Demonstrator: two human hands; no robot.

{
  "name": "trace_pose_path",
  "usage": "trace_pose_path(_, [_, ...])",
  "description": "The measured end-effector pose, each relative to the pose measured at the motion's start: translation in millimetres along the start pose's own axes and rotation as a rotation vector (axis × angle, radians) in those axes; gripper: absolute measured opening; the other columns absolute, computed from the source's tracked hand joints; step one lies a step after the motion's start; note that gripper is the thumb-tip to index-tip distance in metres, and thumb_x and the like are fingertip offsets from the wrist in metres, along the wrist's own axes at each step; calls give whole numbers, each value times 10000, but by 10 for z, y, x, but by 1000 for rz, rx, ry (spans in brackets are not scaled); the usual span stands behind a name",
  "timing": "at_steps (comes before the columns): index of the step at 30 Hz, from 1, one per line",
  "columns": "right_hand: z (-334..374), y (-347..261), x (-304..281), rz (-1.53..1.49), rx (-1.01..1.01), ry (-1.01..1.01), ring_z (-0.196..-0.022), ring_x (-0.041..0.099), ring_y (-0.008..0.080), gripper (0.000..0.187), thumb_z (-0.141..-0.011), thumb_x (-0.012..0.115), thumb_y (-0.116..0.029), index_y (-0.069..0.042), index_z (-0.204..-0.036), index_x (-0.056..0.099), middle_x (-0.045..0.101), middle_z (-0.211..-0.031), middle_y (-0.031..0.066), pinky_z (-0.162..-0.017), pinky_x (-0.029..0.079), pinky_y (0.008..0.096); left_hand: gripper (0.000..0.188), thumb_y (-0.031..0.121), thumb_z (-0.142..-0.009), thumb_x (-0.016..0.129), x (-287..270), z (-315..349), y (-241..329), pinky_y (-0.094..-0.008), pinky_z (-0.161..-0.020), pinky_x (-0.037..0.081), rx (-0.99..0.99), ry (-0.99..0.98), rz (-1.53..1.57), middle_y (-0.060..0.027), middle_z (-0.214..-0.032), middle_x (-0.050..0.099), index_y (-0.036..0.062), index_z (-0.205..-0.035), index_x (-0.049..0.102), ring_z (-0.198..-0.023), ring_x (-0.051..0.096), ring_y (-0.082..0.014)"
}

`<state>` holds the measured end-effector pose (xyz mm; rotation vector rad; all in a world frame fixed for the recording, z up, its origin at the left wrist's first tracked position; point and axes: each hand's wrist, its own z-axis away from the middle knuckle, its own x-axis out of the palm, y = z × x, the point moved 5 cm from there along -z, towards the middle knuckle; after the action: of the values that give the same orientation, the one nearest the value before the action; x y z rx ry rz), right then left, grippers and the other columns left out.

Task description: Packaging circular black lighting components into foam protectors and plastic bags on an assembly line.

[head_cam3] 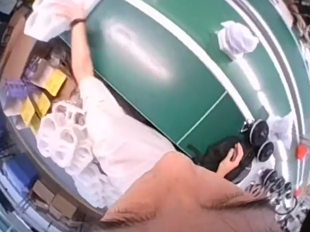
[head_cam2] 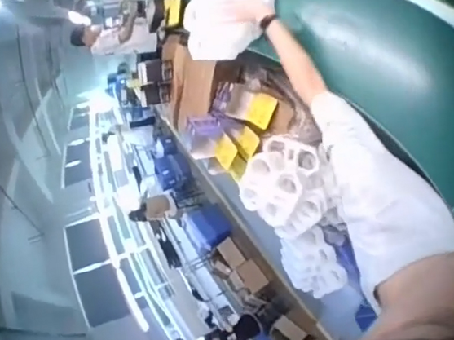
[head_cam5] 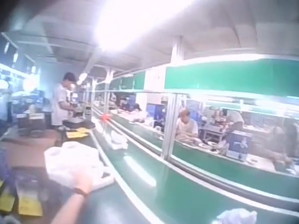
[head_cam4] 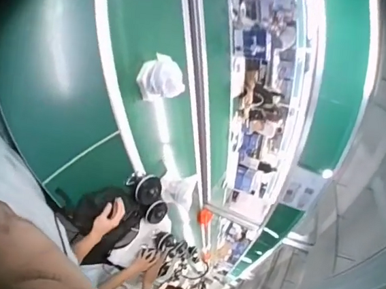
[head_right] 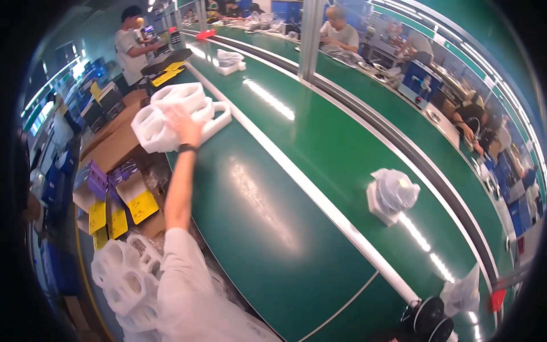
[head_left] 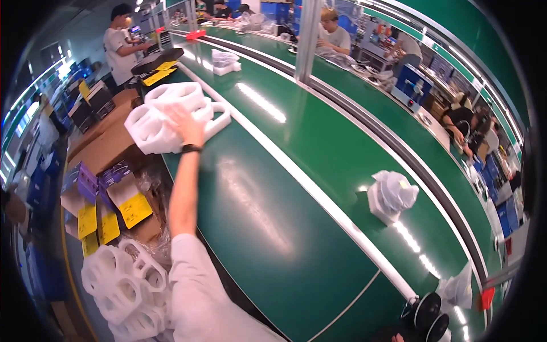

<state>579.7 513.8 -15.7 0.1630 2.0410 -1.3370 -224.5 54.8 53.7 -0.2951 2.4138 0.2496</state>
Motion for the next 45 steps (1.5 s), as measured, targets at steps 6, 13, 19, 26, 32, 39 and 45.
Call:
trace_pose_path(6, [-224, -198, 338, 64, -43, -72, -1165, 609, 283, 308, -980, 601, -3, 39, -1285, 591, 640, -1248, 166, -1032, 476, 382, 763, 522, -698, 817, -93, -317, -1074, -657, -1012, 434, 23, -518, 162, -271, -1186, 696, 65, -1289, 661, -1167, 654, -396])
trace_pose_path(13, [-385, -1012, 644, 159, -302, -179, -1119, 627, 321, 239, -938, 636, 0, 40, -1173, 657, 672, -1191, 175, -1014, 471, 403, 282, 306, -844, 724, -755, -91, -936, -520, -716, 557, 209, -78, 214, -201, -843, 720, 51, -963, 728, -790, 708, -404])
trace_pose_path(19, [-683, -1070, 804, -198, -339, -112, -1259, 577, 339, 564, -834, 676, -146, 47, -1349, 550, 579, -1365, 199, -1099, 437, 446, 252, 158, -735, 749, -2575, 1552, 240, -407, -631, 541, 1214, -360, 754, -82, -725, 659, 106, -964, 658, -674, 683, -287])
trace_pose_path(26, [-1550, -2449, 1316, -455, -354, -361, -1186, 599, 312, 752, -901, 700, -281, -80, -1527, 333, 556, -1273, 174, -973, 508, 425, 301, 144, -792, 647, -3579, 2779, 312, -320, -600, 486, 1832, -206, 895, -5, -691, 569, 75, -1084, 643, -630, 641, -174])
trace_pose_path(32, [-1735, -1091, 1748, -1477, 663, -185, -856, 685, 245, 388, -1020, 524, -263, -57, -1348, 519, 661, -999, 119, -679, 576, 345, 180, 149, -890, 744, -2793, 2464, 35, -308, -591, 522, 406, -705, 1561, -105, -716, 672, 7, -993, 705, -598, 652, -254])
trace_pose_path(39, [-1490, -1761, 1125, 141, -516, 126, -804, 679, 347, 565, -914, 678, -361, -100, -1386, 512, 709, -1055, 169, -743, 553, 469, 429, 332, -828, 813, -2904, 2844, 358, -488, -689, 533, 790, -688, 853, -232, -835, 707, -6, -1027, 639, -783, 685, -425])
trace_pose_path(45, [-911, -1801, 1716, 385, -470, -453, -1158, 604, 458, 970, -836, 764, -498, -6, -1542, 316, 434, -1456, 301, -997, 504, 456, 443, 351, -805, 821, -2910, 3193, 663, -515, -669, 521, 949, -618, 788, -214, -794, 676, 17, -929, 557, -777, 668, -425])
